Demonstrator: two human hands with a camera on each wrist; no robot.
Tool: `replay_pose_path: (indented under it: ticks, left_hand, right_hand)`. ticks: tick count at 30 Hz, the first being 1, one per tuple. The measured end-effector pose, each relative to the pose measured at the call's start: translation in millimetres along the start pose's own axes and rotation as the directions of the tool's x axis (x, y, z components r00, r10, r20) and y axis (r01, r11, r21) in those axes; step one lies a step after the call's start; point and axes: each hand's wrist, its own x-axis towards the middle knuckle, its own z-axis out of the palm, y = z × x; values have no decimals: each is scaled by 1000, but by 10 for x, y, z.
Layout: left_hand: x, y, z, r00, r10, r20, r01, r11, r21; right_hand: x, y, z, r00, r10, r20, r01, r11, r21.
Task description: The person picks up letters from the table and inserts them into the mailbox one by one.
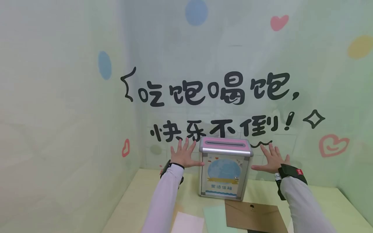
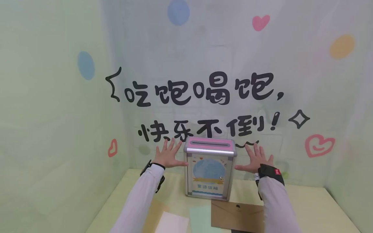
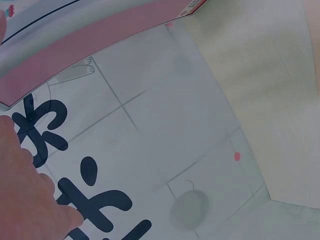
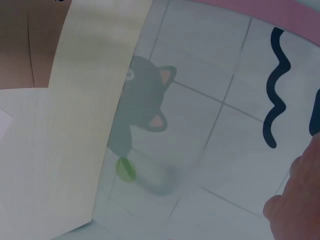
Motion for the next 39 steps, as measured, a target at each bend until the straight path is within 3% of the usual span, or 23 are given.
replay_pose_path:
  ticks: [7,13,19,31,39]
  left_hand:
    - [65,-18,49,1000,7,-11,-7,1000,8]
    - [149,-23,58,1000,22,-18,-23,997,-73]
    - [179,21,-24,998,33,-54,-40,989,-143]
    - [208,138,-140,994,87,-64,-101,964,-245]
    - [274,188,-119,990,112,-85,-130,960,-247]
  right_hand:
    - [-59,88,-2,1000,16,8,-16,1000,-2]
    - [-103,172,25,1000,21,5,-21,1000,2]
    - [-142,258,70,1000,31,1,-31,1000,3]
    - [-293,536,228,998,60,11,-60,998,2]
    - [-394,563,273,995,86,40,-86,996,5]
